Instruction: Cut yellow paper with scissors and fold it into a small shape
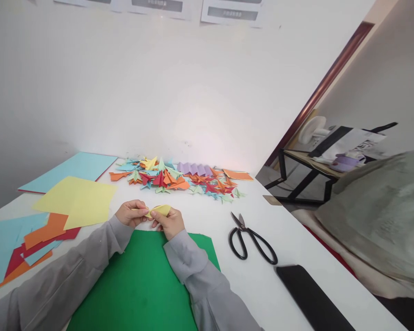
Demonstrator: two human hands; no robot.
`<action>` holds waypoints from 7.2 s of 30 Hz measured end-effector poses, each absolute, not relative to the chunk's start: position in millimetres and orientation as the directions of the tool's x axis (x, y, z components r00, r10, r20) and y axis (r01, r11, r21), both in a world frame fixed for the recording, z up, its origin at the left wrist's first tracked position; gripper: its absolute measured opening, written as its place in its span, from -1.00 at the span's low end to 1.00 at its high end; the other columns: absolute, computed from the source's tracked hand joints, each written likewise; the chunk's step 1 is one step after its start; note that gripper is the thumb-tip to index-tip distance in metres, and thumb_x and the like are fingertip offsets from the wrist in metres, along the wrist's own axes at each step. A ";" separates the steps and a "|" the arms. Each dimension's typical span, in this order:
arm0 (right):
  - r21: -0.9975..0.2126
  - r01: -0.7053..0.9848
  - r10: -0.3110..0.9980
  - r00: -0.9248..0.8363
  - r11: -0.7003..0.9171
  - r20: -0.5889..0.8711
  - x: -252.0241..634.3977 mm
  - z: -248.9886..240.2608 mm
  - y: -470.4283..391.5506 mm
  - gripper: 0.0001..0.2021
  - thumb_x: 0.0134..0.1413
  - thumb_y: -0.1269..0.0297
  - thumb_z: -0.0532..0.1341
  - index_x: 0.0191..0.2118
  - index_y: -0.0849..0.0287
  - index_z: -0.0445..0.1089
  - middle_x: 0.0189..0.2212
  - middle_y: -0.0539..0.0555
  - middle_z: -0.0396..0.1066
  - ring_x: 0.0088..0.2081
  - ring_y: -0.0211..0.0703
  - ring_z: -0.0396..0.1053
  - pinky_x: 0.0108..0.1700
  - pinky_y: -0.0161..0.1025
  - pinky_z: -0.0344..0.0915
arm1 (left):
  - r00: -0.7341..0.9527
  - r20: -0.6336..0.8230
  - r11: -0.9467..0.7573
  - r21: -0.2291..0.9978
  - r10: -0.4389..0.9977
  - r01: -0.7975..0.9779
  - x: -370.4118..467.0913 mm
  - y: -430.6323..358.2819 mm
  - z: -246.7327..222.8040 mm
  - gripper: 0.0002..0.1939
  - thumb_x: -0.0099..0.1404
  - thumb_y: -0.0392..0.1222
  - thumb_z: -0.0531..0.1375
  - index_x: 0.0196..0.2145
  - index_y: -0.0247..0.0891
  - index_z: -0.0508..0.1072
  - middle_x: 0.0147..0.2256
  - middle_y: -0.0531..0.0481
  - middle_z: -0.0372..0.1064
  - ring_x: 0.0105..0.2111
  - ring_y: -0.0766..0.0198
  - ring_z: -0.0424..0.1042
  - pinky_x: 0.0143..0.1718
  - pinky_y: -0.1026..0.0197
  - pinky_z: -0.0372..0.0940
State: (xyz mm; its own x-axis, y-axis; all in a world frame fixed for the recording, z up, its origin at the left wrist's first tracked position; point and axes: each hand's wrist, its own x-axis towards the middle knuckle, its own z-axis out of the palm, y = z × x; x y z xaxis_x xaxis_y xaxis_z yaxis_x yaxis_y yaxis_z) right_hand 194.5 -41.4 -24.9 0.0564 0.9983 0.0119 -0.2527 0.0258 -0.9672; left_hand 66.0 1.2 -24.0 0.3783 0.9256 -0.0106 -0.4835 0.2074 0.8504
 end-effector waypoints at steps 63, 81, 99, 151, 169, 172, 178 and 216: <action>-0.963 -0.271 0.974 0.220 0.000 -0.062 191.5 -28.1 -42.2 -0.60 -0.31 -0.07 0.25 -0.56 0.25 0.41 -0.70 -0.03 0.32 -0.71 -0.37 0.17 -0.70 -0.40 0.16 | 0.305 0.053 0.029 0.965 0.951 -0.260 64.1 4.8 -33.0 -0.71 -0.31 -0.13 0.38 -0.64 -0.35 0.42 -0.74 0.08 0.29 -0.76 0.42 0.24 -0.71 0.36 0.10; -0.969 -0.243 0.970 0.241 0.035 -0.025 193.4 -27.6 -42.1 -0.69 -0.45 0.14 0.37 -0.50 0.24 0.41 -0.70 -0.06 0.33 -0.69 -0.37 0.20 -0.71 -0.42 0.14 | 0.251 -0.072 0.162 0.917 0.965 -0.363 68.3 -0.1 -26.5 -0.63 -0.38 -0.16 0.42 -0.56 -0.39 0.46 -0.69 -0.01 0.39 -0.70 0.39 0.34 -0.64 0.35 0.27; -0.916 -0.395 0.961 0.272 0.062 -0.052 194.8 -30.0 -38.3 -0.72 -0.46 0.19 0.39 -0.54 0.26 0.40 -0.62 -0.02 0.36 -0.64 -0.37 0.23 -0.73 -0.44 0.14 | 0.330 -0.141 0.299 0.814 0.933 -0.498 65.7 0.7 -16.8 -0.78 -0.13 -0.20 0.34 -0.63 -0.41 0.40 -0.68 -0.09 0.38 -0.65 0.33 0.37 -0.61 0.33 0.27; -0.978 -0.073 0.956 0.239 0.195 0.173 193.2 -27.6 -43.5 -0.43 -0.33 0.17 0.31 -0.08 0.22 0.26 -0.51 -0.05 0.26 -0.56 -0.33 0.18 -0.69 -0.40 0.17 | 0.206 0.219 -0.152 0.941 0.954 -0.301 69.6 -3.0 -29.2 -0.78 -0.21 -0.32 0.32 -0.48 -0.33 0.50 -0.44 0.01 0.37 -0.59 0.44 0.33 -0.66 0.40 0.26; -0.823 0.343 0.788 0.280 0.452 0.549 192.9 -25.6 -49.8 -0.68 -0.17 0.32 0.22 -0.19 0.07 0.27 -0.10 0.11 0.12 -0.11 -0.11 0.20 -0.29 -0.24 0.31 | 0.190 0.199 -0.149 0.957 0.961 -0.249 68.6 -2.3 -26.7 -0.82 -0.24 -0.23 0.34 -0.60 -0.34 0.47 -0.50 0.05 0.33 -0.64 0.45 0.27 -0.66 0.35 0.25; -0.831 0.352 0.795 0.288 0.430 0.533 191.8 -26.0 -49.6 -0.73 -0.20 0.30 0.24 -0.27 0.12 0.28 -0.17 0.12 0.18 -0.13 -0.10 0.22 -0.32 -0.24 0.30 | 0.257 0.131 -0.075 0.973 0.957 -0.217 65.2 0.2 -25.6 -0.80 -0.25 -0.23 0.35 -0.59 -0.33 0.47 -0.56 0.05 0.36 -0.68 0.45 0.26 -0.65 0.33 0.24; -0.945 0.070 0.878 0.353 0.320 0.323 193.5 -27.0 -43.9 -0.66 -0.37 0.24 0.34 -0.39 0.15 0.23 -0.40 0.00 0.29 -0.36 -0.21 0.28 -0.43 -0.31 0.25 | 0.295 0.020 0.054 0.969 0.955 -0.240 60.0 3.1 -24.5 -0.71 -0.27 -0.20 0.37 -0.53 -0.36 0.47 -0.72 0.07 0.33 -0.73 0.43 0.27 -0.66 0.36 0.21; -0.995 -0.045 0.948 0.311 0.089 0.070 189.1 -18.4 -51.2 -0.71 -0.44 0.12 0.34 -0.58 0.23 0.34 -0.76 -0.06 0.29 -0.73 -0.35 0.17 -0.71 -0.38 0.11 | 0.403 -0.052 0.173 0.947 0.914 -0.270 62.9 -4.2 -21.1 -0.53 -0.33 -0.10 0.40 -0.46 -0.43 0.39 -0.72 -0.03 0.37 -0.72 0.27 0.37 -0.67 0.26 0.33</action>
State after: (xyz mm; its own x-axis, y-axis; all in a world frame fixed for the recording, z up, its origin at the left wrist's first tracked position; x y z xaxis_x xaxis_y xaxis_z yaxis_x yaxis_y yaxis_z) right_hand 189.1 -51.2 -18.4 0.3110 0.9478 0.0704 -0.0448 0.0886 -0.9951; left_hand 62.9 -4.2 -21.1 0.4026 0.9139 -0.0519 -0.2697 0.1726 0.9474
